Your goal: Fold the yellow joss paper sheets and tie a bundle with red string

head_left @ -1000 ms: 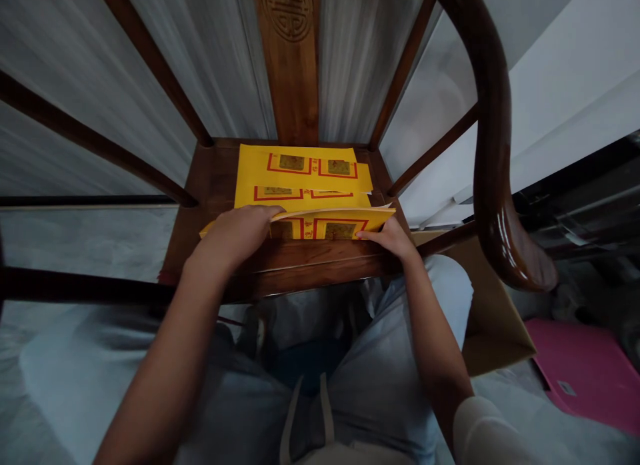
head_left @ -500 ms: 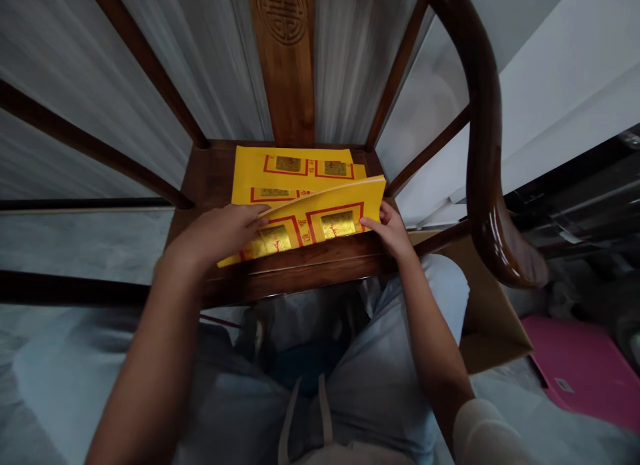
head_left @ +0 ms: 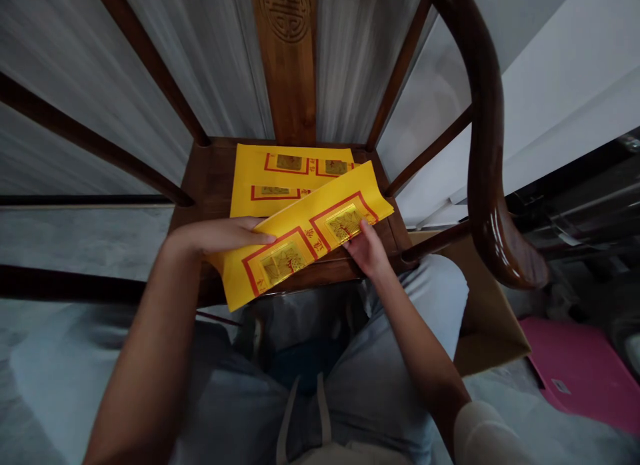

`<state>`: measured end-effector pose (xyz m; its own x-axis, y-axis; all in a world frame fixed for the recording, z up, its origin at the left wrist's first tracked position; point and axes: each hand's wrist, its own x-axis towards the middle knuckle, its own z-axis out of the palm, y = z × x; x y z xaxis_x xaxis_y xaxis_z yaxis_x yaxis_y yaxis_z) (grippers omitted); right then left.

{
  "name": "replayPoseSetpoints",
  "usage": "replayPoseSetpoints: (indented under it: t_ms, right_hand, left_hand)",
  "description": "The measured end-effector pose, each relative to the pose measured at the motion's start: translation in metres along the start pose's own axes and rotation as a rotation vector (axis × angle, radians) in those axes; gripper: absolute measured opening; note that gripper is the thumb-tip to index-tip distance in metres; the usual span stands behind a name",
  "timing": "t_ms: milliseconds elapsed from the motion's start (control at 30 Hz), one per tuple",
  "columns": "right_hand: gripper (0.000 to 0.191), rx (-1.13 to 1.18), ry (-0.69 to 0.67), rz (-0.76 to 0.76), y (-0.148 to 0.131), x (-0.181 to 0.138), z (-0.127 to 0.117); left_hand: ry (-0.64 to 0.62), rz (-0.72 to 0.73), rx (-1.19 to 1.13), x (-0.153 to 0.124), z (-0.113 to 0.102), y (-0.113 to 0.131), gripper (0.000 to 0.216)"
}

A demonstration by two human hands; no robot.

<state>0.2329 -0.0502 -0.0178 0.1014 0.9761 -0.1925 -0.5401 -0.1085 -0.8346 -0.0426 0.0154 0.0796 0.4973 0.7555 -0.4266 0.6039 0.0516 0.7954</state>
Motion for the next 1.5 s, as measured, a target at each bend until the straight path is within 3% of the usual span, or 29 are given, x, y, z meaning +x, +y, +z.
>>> replayPoseSetpoints:
  t_ms: [100,267,467,567,667,800,867,933,1000,1067,1167,1200,1233,1267,1333,1433,1500]
  right_hand:
    - [0.051,0.007,-0.041,0.086,0.01,0.0,0.004]
    - [0.044,0.053,0.03,0.16,0.019,0.008,-0.001]
    - [0.05,0.06,0.083,0.094,0.018,0.006,0.004]
    - [0.056,0.018,0.106,-0.008,0.017,-0.002,0.014]
    - [0.055,-0.096,0.096,-0.092,0.01,-0.008,0.02]
    - [0.041,-0.292,-0.054,-0.033,-0.016,-0.008,0.01]
    - [0.038,-0.351,-0.151,0.03,-0.03,-0.005,0.0]
    - [0.036,-0.376,-0.188,0.073,-0.039,-0.002,-0.008]
    - [0.034,-0.391,-0.201,0.092,-0.043,0.0,-0.012]
    - [0.034,-0.42,-0.253,0.106,-0.043,0.001,-0.013]
    - [0.036,-0.506,-0.452,0.138,-0.042,0.003,-0.01]
    - [0.037,-0.543,-0.53,0.148,-0.043,0.004,-0.008]
    - [0.038,-0.581,-0.606,0.156,-0.044,0.006,-0.005]
    - [0.037,-0.619,-0.679,0.16,-0.045,0.009,-0.001]
    - [0.035,-0.692,-0.83,0.167,-0.05,0.017,0.006]
    - [0.03,-0.814,-1.025,0.162,-0.058,0.035,0.017]
    - [0.027,-0.897,-1.07,0.131,-0.061,0.048,0.022]
  left_hand:
    - [-0.259,-0.181,-0.228,0.004,0.004,-0.004,0.036]
    - [-0.287,-0.202,-0.321,0.007,0.008,-0.012,0.044]
    - [-0.3,-0.254,-0.502,0.021,0.014,-0.028,0.049]
    - [-0.303,-0.238,-0.629,0.029,0.041,-0.029,0.058]
    - [-0.211,-0.139,-0.845,0.029,0.091,-0.023,0.068]
    - [0.021,0.059,-1.014,0.019,0.152,-0.016,0.069]
    - [-0.031,0.074,-0.99,0.016,0.156,-0.016,0.067]
    - [-0.153,0.032,-0.868,0.015,0.138,-0.018,0.066]
    - [-0.323,-0.125,-0.612,0.016,0.106,-0.022,0.063]
    - [-0.279,-0.195,-0.334,0.014,0.074,-0.024,0.065]
    - [0.418,-0.003,0.14,0.007,0.049,-0.019,0.051]
    - [0.6,0.117,0.292,0.004,0.048,-0.015,0.045]
    - [0.701,0.25,0.429,0.002,0.049,-0.01,0.041]
    - [0.723,0.381,0.541,0.001,0.051,-0.006,0.039]
    - [0.636,0.575,0.691,0.002,0.057,0.003,0.039]
    - [0.521,0.68,0.812,0.012,0.06,0.007,0.041]
    - [0.449,0.696,0.866,0.019,0.057,0.004,0.042]
